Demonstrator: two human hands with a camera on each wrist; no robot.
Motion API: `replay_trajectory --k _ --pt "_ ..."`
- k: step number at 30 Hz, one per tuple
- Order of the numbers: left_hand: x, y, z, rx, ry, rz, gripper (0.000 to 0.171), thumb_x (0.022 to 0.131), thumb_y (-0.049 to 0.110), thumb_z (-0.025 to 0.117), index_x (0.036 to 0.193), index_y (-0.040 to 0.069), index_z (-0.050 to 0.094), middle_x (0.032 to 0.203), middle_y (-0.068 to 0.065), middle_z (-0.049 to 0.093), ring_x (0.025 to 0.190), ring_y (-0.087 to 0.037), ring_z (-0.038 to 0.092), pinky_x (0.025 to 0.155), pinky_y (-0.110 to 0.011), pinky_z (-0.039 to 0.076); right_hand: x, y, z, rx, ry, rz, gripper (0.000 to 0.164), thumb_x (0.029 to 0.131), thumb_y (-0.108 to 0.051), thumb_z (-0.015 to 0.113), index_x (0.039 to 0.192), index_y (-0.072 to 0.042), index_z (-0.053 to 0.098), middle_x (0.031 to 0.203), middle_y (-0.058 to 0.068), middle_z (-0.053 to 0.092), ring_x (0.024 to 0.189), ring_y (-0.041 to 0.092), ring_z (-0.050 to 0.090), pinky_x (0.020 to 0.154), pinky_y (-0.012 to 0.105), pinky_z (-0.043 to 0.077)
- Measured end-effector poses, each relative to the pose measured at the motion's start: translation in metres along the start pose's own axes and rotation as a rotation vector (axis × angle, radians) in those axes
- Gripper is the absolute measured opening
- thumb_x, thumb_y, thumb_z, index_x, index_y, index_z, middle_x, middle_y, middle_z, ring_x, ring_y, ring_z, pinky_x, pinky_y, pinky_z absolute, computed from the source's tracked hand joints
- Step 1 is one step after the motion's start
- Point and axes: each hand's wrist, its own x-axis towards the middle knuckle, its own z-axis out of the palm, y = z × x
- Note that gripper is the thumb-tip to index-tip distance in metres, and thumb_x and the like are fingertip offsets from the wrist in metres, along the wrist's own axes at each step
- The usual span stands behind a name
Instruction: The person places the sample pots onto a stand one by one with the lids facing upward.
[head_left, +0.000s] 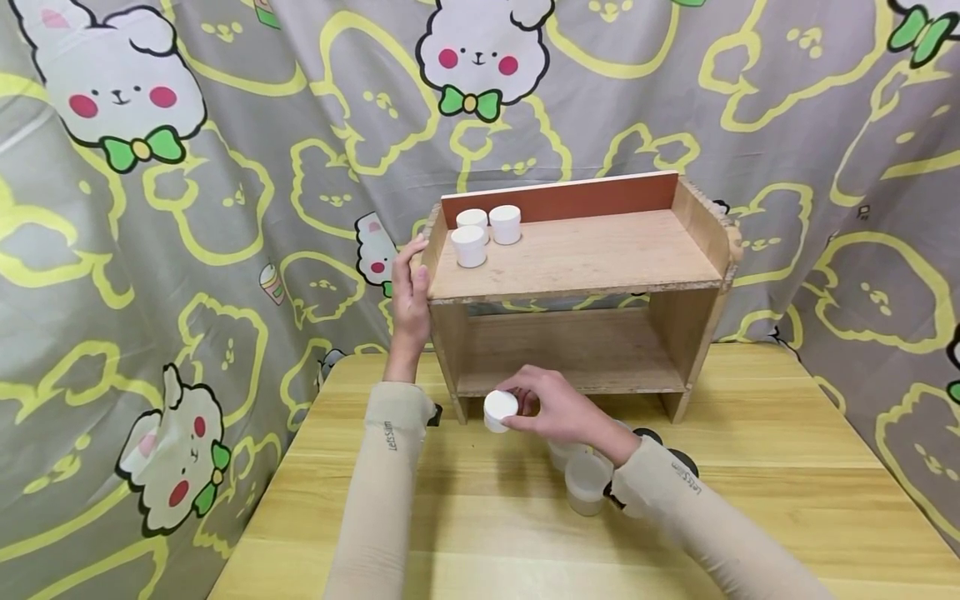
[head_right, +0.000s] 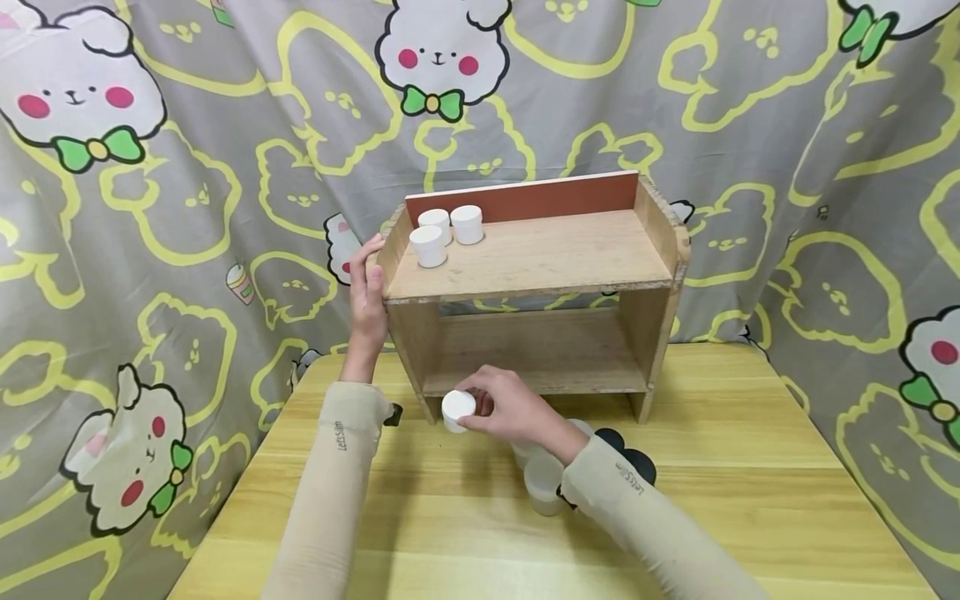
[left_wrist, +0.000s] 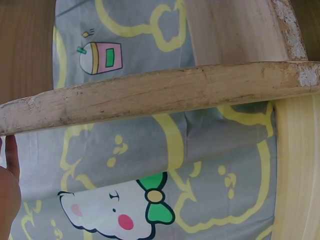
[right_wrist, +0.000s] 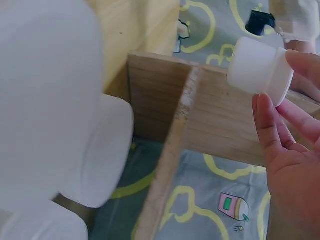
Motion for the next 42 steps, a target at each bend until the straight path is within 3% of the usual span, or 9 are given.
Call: replay_trajectory --k 13,25,42 --pt "-0.001 -0.003 -0.002 -0.001 0.009 -0.005 0.039 0.100 0.003 0.040 0.136 -0.011 0.045 0.148 -0.031 0.046 0.149 -0.043 0.036 0.126 -0.047 0.023 0.005 -0.013 -0.025 -0.015 0.058 -0.079 0.041 0.086 -0.017 0.083 0.123 -0.006 0.071 0.106 0.004 0.066 0.089 0.011 0.064 0.079 0.031 0.061" --pt "-0.001 -0.001 -0.001 0.008 0.004 -0.022 0.039 0.101 0.006 0.040 0.136 -0.011 0.045 0.149 -0.029 0.046 0.150 -0.040 0.036 0.126 -0.047 0.023 0.008 -0.029 -0.051 -0.039 0.155 -0.143 0.042 0.083 -0.015 0.086 0.121 -0.006 0.073 0.103 0.003 0.068 0.087 0.012 0.066 0.078 0.027 0.058" --pt "-0.001 0.000 0.000 0.012 -0.004 -0.006 0.039 0.100 0.004 0.040 0.136 -0.012 0.045 0.148 -0.030 0.046 0.149 -0.039 0.038 0.126 -0.045 0.024 0.013 -0.049 -0.079 -0.078 0.195 -0.222 0.043 0.082 -0.014 0.087 0.121 -0.006 0.073 0.101 0.003 0.068 0.082 0.011 0.067 0.072 0.032 0.060"
